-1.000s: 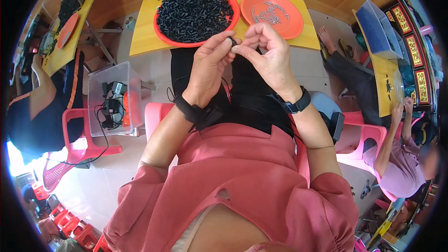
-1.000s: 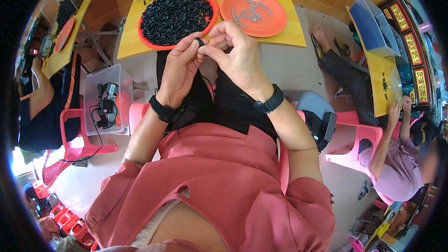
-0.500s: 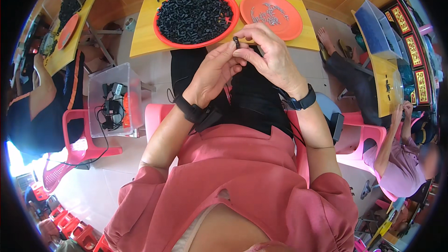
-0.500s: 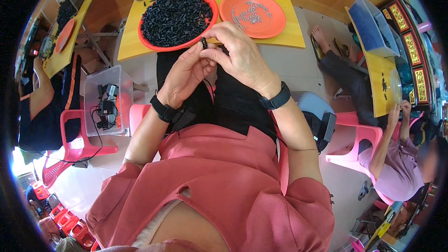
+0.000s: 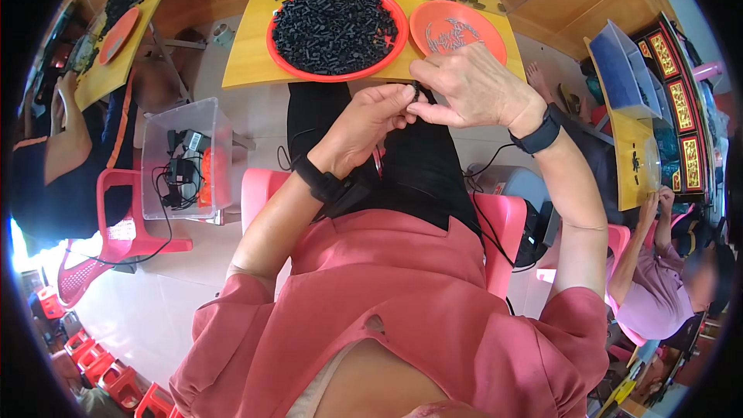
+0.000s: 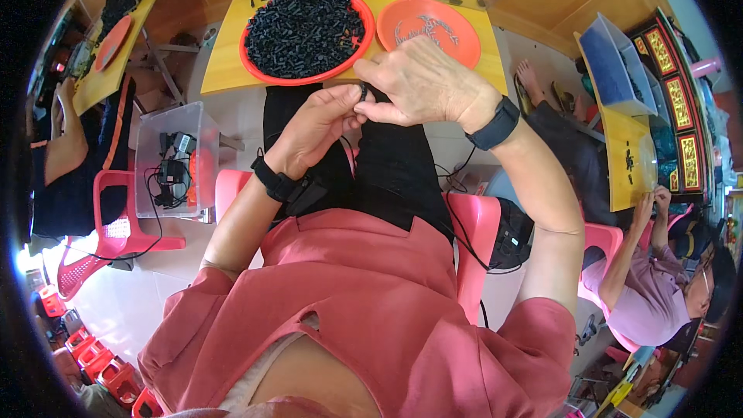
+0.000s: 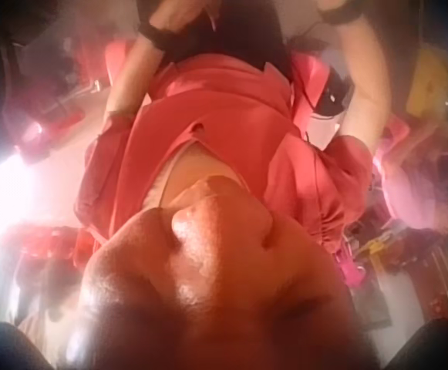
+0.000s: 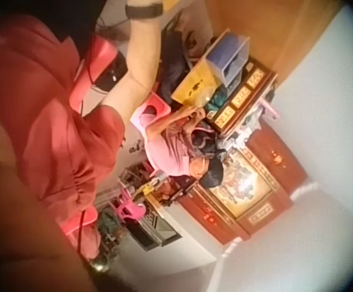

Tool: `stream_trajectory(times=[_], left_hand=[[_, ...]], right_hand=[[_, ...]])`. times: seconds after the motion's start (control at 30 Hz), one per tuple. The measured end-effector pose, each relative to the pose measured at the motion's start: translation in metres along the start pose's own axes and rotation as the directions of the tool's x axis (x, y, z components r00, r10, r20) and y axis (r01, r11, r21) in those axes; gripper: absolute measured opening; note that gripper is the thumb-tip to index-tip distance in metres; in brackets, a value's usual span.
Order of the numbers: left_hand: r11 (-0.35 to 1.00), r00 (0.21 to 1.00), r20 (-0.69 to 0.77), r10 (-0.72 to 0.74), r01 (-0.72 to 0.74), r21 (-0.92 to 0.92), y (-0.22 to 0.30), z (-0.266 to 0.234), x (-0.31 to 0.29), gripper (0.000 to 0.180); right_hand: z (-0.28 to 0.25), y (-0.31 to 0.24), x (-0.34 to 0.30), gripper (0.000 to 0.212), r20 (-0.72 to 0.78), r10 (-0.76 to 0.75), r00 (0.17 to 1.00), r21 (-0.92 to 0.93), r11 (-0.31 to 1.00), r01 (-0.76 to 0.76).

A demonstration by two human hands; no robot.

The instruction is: Sorting and inspecting small black components at a workstation.

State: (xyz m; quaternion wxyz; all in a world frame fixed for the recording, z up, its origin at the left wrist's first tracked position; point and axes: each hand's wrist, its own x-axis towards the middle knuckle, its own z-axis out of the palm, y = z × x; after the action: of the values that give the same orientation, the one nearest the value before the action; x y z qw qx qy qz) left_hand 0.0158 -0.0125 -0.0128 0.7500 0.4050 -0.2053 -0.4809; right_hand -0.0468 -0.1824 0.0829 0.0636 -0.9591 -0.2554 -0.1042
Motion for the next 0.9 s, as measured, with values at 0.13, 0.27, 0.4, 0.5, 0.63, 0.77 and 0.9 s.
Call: stream_trajectory(times=[0.13, 0.27, 0.4, 0.5, 0.63, 0.77, 0.9], left_hand=[[0.997, 0.999, 0.03, -0.03, 0.028, 0.066, -0.002, 0.0, -0.001, 0.023], [0.998, 0.998, 0.057, -0.032, 0.029, 0.05, 0.0, 0.001, -0.003, 0.023], [0.997, 0.998, 0.047, -0.038, 0.035, 0.072, 0.001, 0.003, -0.003, 0.023], [0.995, 0.998, 0.061, -0.021, 0.015, 0.102, 0.002, 0.003, -0.004, 0.025], [0.996, 0.999, 0.037, 0.033, -0.036, 0.085, -0.002, 0.003, -0.002, 0.032], [0.991, 0.998, 0.019, 0.066, -0.068, 0.119, -0.002, 0.005, -0.002, 0.038], [0.986, 0.997, -0.003, 0.078, -0.076, 0.146, -0.008, 0.003, 0.0, 0.041]], right_hand=[[-0.01, -0.003, 0.005, 0.035, 0.177, 0.015, 0.984, -0.024, 1.0, -0.011], [-0.01, -0.002, 0.004, 0.036, 0.175, 0.012, 0.985, 0.021, 1.0, -0.016], [-0.009, -0.001, 0.002, 0.036, 0.153, -0.018, 0.988, 0.014, 1.0, 0.016], [0.0, 0.001, -0.002, 0.034, 0.079, -0.025, 0.997, 0.039, 0.999, 0.022], [0.008, 0.003, -0.005, 0.032, -0.018, -0.007, 1.0, 0.125, 0.992, 0.009], [0.017, 0.007, -0.01, 0.033, -0.052, 0.01, 0.999, 0.102, 0.995, -0.005], [0.021, 0.01, -0.012, 0.036, -0.03, 0.054, 0.998, 0.134, 0.99, -0.049]])
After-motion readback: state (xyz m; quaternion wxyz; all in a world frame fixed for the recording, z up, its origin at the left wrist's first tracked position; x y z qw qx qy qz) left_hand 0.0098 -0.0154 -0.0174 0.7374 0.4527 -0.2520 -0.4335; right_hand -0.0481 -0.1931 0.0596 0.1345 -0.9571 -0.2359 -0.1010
